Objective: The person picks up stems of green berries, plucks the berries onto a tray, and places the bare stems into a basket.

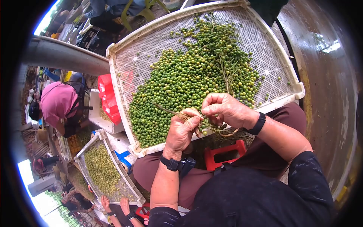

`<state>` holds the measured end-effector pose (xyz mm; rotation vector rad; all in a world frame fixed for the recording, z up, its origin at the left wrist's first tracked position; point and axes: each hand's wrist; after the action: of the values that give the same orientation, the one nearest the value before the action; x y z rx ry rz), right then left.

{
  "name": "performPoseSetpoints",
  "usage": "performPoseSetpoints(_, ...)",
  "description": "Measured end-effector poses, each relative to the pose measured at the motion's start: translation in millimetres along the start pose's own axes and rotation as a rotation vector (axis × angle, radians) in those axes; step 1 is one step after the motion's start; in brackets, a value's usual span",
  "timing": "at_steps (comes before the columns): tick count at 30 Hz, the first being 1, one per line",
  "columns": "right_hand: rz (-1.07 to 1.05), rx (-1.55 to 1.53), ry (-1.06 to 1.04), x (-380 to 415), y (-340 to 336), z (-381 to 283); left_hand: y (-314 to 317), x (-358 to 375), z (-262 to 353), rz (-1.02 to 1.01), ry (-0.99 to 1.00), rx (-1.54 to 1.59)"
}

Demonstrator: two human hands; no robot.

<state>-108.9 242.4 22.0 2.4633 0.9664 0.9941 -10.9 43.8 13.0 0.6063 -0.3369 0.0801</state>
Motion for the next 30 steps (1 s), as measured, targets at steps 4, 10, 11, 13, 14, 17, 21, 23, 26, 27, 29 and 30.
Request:
performPoseSetpoints(4,-0.035,-0.082,0.052,2.0,0.9,-3.0,0.7,-0.6,-2.9,-0.025,0.048,-0.010)
performPoseSetpoints(10,0.004,-0.053,0.087,0.1,4.8,-2.7,2.1,-0.3,-4.6,-0.013,0.049,-0.038)
performPoseSetpoints(11,0.010,-0.059,0.091,0.6,5.5,-3.4,2.3,-1.0,-5.7,-0.006,0.062,-0.056)
performPoseSetpoints(13,0.005,-0.042,0.079,-0.1,4.2,-1.6,3.5,-0.5,-5.4,0.008,0.036,-0.078)
performPoseSetpoints(14,-0.005,-0.019,0.062,-2.0,1.2,2.4,4.1,-0.2,-5.1,0.016,0.024,-0.089)
performPoseSetpoints(17,-0.024,0.025,0.048,-3.5,-1.1,4.3,6.6,0.3,-3.9,0.007,0.028,-0.122)
performPoseSetpoints(21,-0.067,-0.017,0.071,-4.2,-3.4,5.2,7.5,1.8,-3.7,-0.010,0.051,-0.113)
performPoseSetpoints(23,-0.048,-0.021,0.098,-2.5,-1.7,2.7,8.7,2.1,-3.5,-0.014,0.072,-0.095)
performPoseSetpoints(26,-0.024,0.086,0.047,-1.3,-1.2,1.2,6.6,1.2,-4.6,-0.007,0.057,-0.126)
performPoseSetpoints(27,-0.016,0.140,0.015,-1.3,-1.1,1.1,5.7,1.2,-5.4,-0.001,0.046,-0.146)
performPoseSetpoints(29,0.104,0.458,-0.273,-4.2,1.5,6.5,3.9,0.9,-7.1,0.011,0.023,-0.188)
performPoseSetpoints(30,0.167,0.614,-0.419,-4.7,4.9,7.5,3.7,0.3,-8.2,0.013,0.031,-0.210)
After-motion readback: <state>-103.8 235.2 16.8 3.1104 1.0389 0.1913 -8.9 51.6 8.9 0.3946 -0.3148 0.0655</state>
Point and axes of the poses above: each hand's wrist, its own x-axis away from the middle knuckle, its own y-axis out of the palm, z = x × y, and after that the axes turned 8 degrees about z, right-handed
